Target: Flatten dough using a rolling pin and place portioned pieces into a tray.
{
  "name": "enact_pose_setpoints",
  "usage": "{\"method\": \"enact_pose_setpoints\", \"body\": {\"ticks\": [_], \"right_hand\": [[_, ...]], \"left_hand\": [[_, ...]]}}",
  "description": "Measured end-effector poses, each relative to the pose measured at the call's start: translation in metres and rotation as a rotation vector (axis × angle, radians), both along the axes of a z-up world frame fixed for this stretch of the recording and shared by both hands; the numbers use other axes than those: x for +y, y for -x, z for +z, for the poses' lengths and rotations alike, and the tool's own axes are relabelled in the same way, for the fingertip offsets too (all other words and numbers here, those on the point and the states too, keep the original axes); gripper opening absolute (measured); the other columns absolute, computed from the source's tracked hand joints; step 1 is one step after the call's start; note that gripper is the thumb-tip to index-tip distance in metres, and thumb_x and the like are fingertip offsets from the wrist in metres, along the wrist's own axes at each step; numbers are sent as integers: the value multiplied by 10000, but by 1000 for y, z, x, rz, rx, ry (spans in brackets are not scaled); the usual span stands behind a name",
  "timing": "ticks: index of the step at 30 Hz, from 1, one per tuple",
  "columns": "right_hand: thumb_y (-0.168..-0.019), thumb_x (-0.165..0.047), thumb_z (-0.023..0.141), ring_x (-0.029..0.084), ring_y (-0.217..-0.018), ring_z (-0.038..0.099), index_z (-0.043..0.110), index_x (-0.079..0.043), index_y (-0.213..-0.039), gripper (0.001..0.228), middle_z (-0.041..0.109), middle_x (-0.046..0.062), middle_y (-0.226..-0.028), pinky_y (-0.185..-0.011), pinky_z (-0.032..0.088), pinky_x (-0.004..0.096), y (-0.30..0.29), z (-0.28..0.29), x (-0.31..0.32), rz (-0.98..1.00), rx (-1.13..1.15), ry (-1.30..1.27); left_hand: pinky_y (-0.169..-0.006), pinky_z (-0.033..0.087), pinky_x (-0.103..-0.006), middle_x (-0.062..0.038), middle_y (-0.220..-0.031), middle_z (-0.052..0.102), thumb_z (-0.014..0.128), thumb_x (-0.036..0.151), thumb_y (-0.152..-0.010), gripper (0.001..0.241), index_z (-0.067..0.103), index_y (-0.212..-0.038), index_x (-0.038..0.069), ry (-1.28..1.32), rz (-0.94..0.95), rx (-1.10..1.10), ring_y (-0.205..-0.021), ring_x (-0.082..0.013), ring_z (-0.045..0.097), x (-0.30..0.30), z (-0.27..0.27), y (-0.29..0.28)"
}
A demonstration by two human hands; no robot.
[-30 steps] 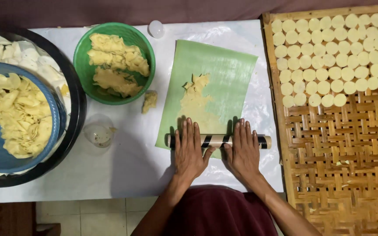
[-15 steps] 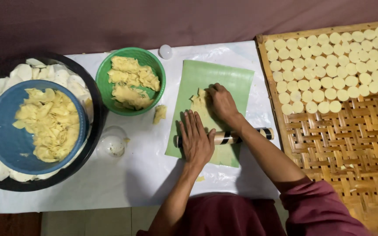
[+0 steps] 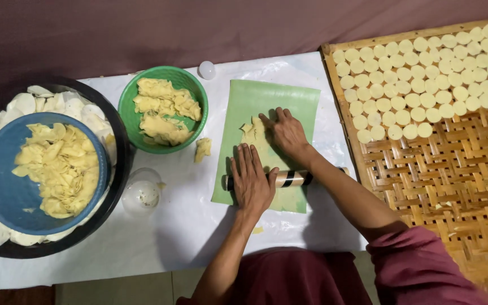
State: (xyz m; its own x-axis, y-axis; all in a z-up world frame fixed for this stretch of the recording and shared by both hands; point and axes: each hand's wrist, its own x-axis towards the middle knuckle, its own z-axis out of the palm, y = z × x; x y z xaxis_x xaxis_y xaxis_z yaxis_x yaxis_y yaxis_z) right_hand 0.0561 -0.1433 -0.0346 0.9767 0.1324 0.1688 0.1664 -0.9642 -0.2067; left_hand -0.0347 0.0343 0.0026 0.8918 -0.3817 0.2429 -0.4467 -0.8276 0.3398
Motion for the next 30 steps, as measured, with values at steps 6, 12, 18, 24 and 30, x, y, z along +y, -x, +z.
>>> {"method": "enact_pose_setpoints", "body": {"ticks": [6, 12, 18, 24, 30], "right_hand": [[-924, -47, 680, 421, -929, 704, 455, -11, -1361, 492, 685, 223, -950, -810, 579, 509, 68, 35, -23, -284, 24, -534], [-898, -64, 810, 321, -803, 726, 740, -64, -989, 115, 684, 111, -867, -673, 610, 373, 196, 59, 13, -533, -209, -696], [-906, -99, 778, 237, -846, 750, 761, -119, -912, 27, 748, 23, -917, -725, 601, 326, 221, 29, 30, -453, -277, -691], [-890, 0, 684, 311, -1008, 729, 775, -31, -1035, 174, 739, 139, -1075, -850, 614, 388, 232, 33, 32, -286, -180, -476], [-963, -71, 602, 353, -971, 718, 709, -29, -1138, 209, 709, 157, -1025, -825, 601, 431, 249, 47, 39, -446, -138, -633]], "left_hand": [[-1063, 349, -539, -221, -1309, 534, 736, 578, -853, 752, 591, -1337, 21, 148, -228, -20, -1281, -394, 484, 20, -5, -5], [-874, 443, -409, -19, -1002, 581, 852, 478, -730, 587, 677, -1207, 185, 76, -449, 48, -983, -223, 574, 33, -29, -8], [-817, 472, -396, -24, -968, 604, 851, 405, -746, 563, 646, -1220, 180, -15, -452, 35, -934, -227, 608, 30, -16, -12], [-878, 479, -389, -31, -962, 632, 810, 431, -812, 506, 659, -1216, 166, -43, -374, 44, -947, -222, 641, 32, 1, -2], [-946, 474, -409, -44, -981, 644, 822, 404, -812, 511, 657, -1223, 150, 2, -318, 34, -972, -234, 652, 36, -5, 12]]}}
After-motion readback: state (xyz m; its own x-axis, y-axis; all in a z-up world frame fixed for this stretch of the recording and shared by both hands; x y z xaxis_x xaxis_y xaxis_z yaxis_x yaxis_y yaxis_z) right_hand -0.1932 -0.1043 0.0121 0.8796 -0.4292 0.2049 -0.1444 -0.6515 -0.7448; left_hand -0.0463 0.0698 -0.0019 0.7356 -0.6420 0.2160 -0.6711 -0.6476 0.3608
